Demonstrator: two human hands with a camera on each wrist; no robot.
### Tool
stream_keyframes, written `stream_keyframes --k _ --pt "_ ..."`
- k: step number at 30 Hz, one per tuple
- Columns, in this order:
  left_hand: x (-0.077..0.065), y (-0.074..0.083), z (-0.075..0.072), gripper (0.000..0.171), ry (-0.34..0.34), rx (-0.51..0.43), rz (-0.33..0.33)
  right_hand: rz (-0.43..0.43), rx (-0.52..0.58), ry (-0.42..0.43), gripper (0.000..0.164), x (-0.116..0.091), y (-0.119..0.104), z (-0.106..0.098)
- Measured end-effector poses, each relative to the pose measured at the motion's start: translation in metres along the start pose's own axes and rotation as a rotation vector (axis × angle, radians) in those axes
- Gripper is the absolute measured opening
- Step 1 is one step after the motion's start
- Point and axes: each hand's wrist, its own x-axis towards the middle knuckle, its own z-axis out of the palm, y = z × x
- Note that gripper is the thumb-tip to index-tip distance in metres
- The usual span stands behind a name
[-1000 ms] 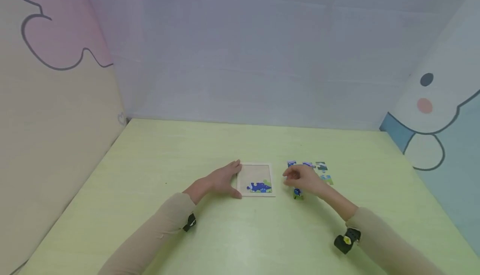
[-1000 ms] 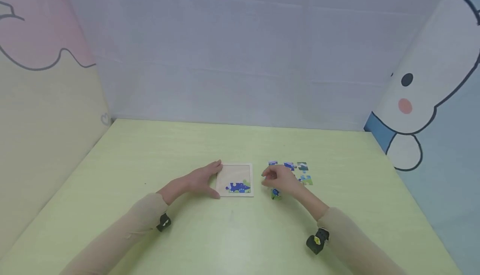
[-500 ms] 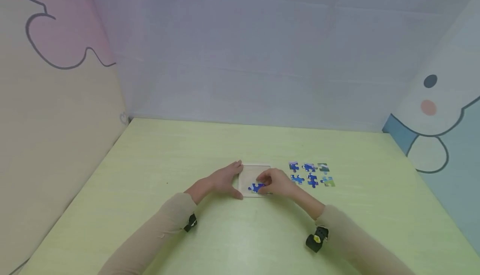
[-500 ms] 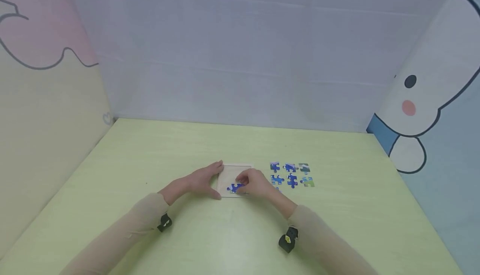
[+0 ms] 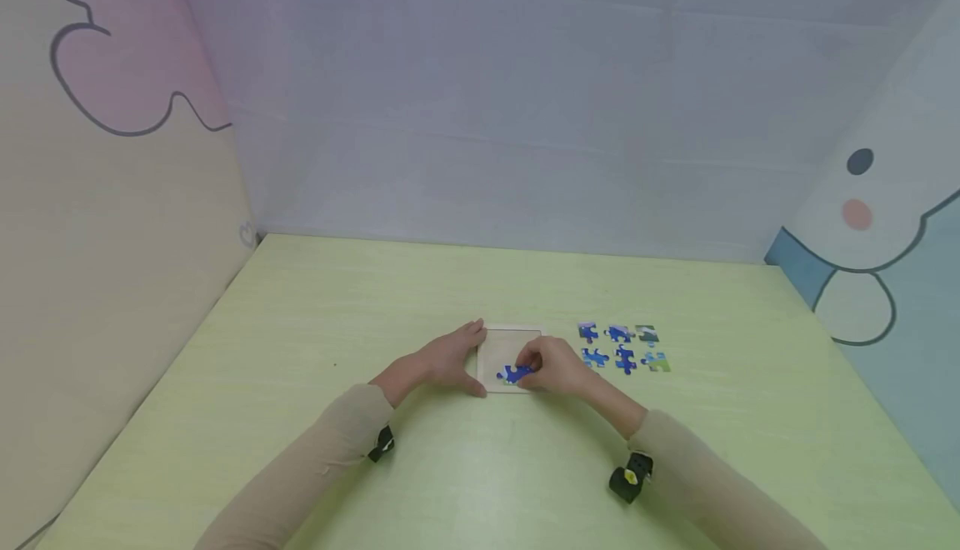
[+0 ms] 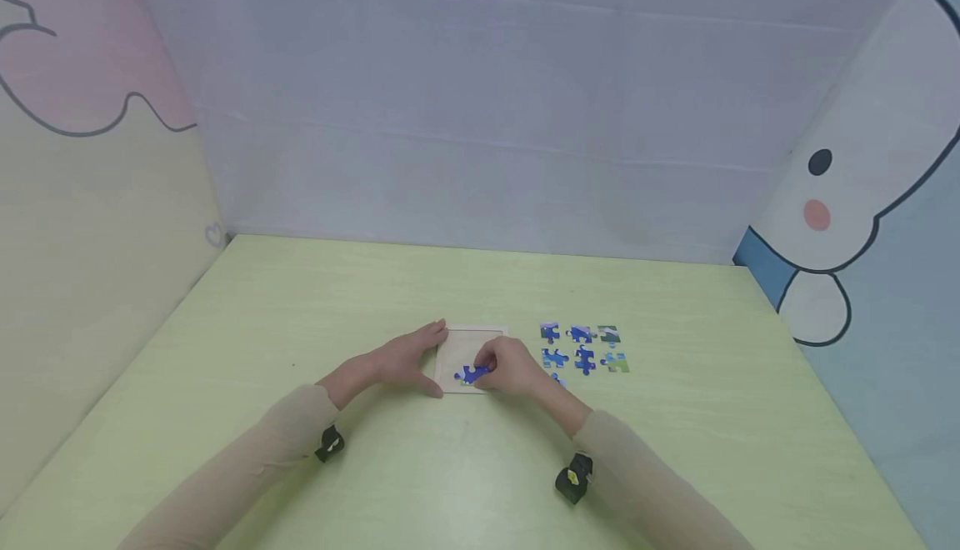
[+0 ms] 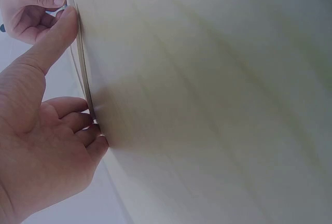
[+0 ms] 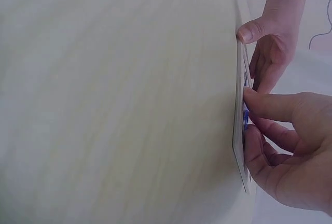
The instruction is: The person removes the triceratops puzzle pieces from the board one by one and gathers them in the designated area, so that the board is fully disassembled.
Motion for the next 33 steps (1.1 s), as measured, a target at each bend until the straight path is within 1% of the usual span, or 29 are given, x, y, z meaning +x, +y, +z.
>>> stream_keyframes --k 7,17,21,26,30,33 --pt "0.001 -0.001 0.002 0.097 0.003 -0.003 -0.001 0.030 0.001 -0.004 0.017 0.001 -0.001 0.001" --pt "0.002 -0.002 0.002 0.098 0.009 -0.004 0.005 0.026 -0.016 -0.053 0.018 0.005 -0.007 -0.004" --pt "0.001 -0.002 0.002 0.098 0.010 -0.004 0.003 0.016 -0.040 -0.026 0.019 0.003 -0.010 -0.003" --pt "0.001 -0.001 0.002 0.098 0.011 -0.005 -0.002 -0.029 -0.078 0.045 0.019 -0.003 -0.011 0.000" --pt "0.001 -0.001 0.002 0.098 0.012 -0.007 0.003 -0.039 -0.061 0.075 0.021 -0.007 -0.010 0.001" --pt "0.002 -0.001 0.002 0.099 0.014 -0.006 0.010 -0.052 -0.031 0.074 0.022 -0.007 -0.006 0.002"
